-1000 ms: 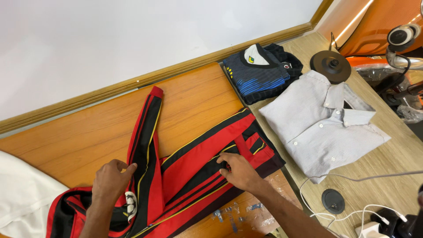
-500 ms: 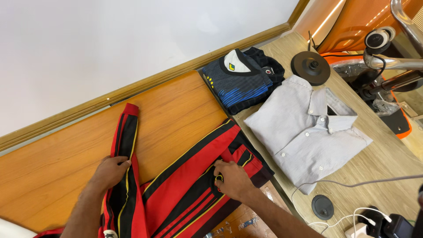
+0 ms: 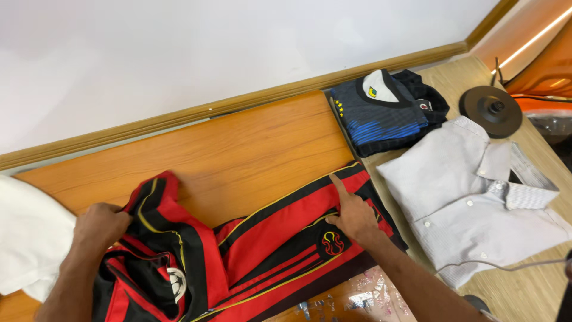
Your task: The person folds a red and black striped jersey on a wooden table, then folds a white polo shirt. Both shirts are folded neatly and placed on a stack of other folded clothes.
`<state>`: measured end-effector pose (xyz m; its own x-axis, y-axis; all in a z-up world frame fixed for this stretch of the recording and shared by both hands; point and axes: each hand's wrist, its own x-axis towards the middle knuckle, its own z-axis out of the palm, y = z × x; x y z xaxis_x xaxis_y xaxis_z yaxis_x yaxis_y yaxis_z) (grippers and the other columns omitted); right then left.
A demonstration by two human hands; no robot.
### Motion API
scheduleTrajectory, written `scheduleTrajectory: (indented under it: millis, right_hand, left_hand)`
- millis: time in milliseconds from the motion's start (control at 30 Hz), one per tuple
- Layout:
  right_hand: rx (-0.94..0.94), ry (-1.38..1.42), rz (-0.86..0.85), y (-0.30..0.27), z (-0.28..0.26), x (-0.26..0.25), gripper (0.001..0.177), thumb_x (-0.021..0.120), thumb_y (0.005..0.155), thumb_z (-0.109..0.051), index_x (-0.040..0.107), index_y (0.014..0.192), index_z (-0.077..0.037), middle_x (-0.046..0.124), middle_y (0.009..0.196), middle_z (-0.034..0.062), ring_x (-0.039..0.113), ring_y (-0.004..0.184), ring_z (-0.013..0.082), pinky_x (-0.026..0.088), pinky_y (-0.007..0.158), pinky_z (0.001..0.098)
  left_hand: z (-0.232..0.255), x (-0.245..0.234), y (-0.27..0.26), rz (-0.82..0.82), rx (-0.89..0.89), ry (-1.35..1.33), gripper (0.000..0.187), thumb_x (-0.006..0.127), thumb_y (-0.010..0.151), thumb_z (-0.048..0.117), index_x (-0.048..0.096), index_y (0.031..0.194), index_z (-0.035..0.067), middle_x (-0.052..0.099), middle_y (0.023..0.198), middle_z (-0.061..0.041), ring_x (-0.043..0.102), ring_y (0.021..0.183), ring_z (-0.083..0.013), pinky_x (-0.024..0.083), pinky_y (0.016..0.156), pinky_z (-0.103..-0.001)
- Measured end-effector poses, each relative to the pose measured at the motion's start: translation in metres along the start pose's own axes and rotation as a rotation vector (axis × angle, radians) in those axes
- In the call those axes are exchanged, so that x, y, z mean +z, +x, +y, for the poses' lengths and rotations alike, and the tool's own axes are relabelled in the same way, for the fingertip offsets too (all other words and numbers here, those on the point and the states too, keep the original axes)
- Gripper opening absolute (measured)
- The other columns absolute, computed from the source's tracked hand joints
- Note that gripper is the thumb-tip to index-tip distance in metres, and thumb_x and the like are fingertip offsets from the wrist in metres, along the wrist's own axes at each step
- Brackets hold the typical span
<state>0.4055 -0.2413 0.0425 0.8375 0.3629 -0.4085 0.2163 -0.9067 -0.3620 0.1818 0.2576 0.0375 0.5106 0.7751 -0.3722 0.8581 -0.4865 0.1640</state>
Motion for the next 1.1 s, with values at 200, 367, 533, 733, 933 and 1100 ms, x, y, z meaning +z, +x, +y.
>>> scheduleTrajectory:
  millis: [200,367,533,733,933,1100]
  right_hand:
    - [-0.099,0.115,0.111,0.042,0.019,0.02,0.041,0.085,0.078,-0.028,0.069,0.112,-0.012,0.077,0.093,0.0154,0.073,0.094,0.0347,0.057,0.086,0.0458]
    - [0.015,0.364,0.152,0.054,0.009,-0.002,0.02,0.074,0.089,-0.023,0.074,0.099,-0.006,0.077,0.071,0.0097,0.074,0.061,0.0217,0.059,0.066,0.0353]
    - [-0.079,0.518,0.325,0.046,-0.004,-0.024,0.02,0.07,0.094,-0.021,0.077,0.103,-0.004,0.075,0.072,0.0103,0.068,0.055,0.0173,0.056,0.058,0.0335]
    - [-0.267,0.345,0.454,0.026,0.028,-0.005,0.02,0.074,0.093,-0.021,0.08,0.107,-0.009,0.079,0.09,0.0123,0.074,0.077,0.0225,0.058,0.075,0.0361]
    - [-0.161,0.322,0.318,-0.002,0.053,0.011,0.032,0.079,0.082,-0.018,0.08,0.115,-0.017,0.079,0.09,0.0126,0.077,0.081,0.0212,0.06,0.079,0.0341]
    - [0.1,0.548,0.197,-0.015,0.06,0.01,0.035,0.077,0.086,-0.016,0.078,0.121,-0.016,0.079,0.085,0.0111,0.073,0.069,0.0197,0.061,0.067,0.0319]
  left_hand:
    - [-0.044,-0.013,-0.053,-0.05,-0.32,-0.04,0.042,0.069,0.094,0.027,0.073,0.135,0.018,0.073,0.121,-0.023,0.066,0.113,-0.0433,0.055,0.095,-0.053]
    - [-0.057,-0.032,-0.048,0.106,-0.159,-1.327,0.031,0.047,0.109,0.004,0.052,0.138,-0.005,0.06,0.13,-0.015,0.066,0.112,-0.029,0.056,0.099,-0.048]
    - [-0.062,-0.065,-0.026,0.395,0.098,-1.599,0.029,0.047,0.109,0.003,0.053,0.135,-0.007,0.059,0.128,-0.013,0.063,0.113,-0.0258,0.053,0.097,-0.047]
    - [-0.078,-0.021,-0.063,0.428,-0.06,-1.517,0.027,0.05,0.105,0.004,0.057,0.129,-0.007,0.06,0.119,-0.01,0.061,0.104,-0.0229,0.05,0.091,-0.042]
    - [-0.117,0.031,-0.116,0.445,-0.23,-1.455,0.025,0.053,0.101,0.004,0.061,0.123,-0.007,0.061,0.11,-0.008,0.058,0.096,-0.0201,0.047,0.084,-0.038]
    - [-0.145,0.059,-0.154,0.501,-0.315,-1.442,0.024,0.055,0.099,0.005,0.064,0.117,-0.007,0.061,0.102,-0.005,0.056,0.09,-0.0177,0.045,0.079,-0.035]
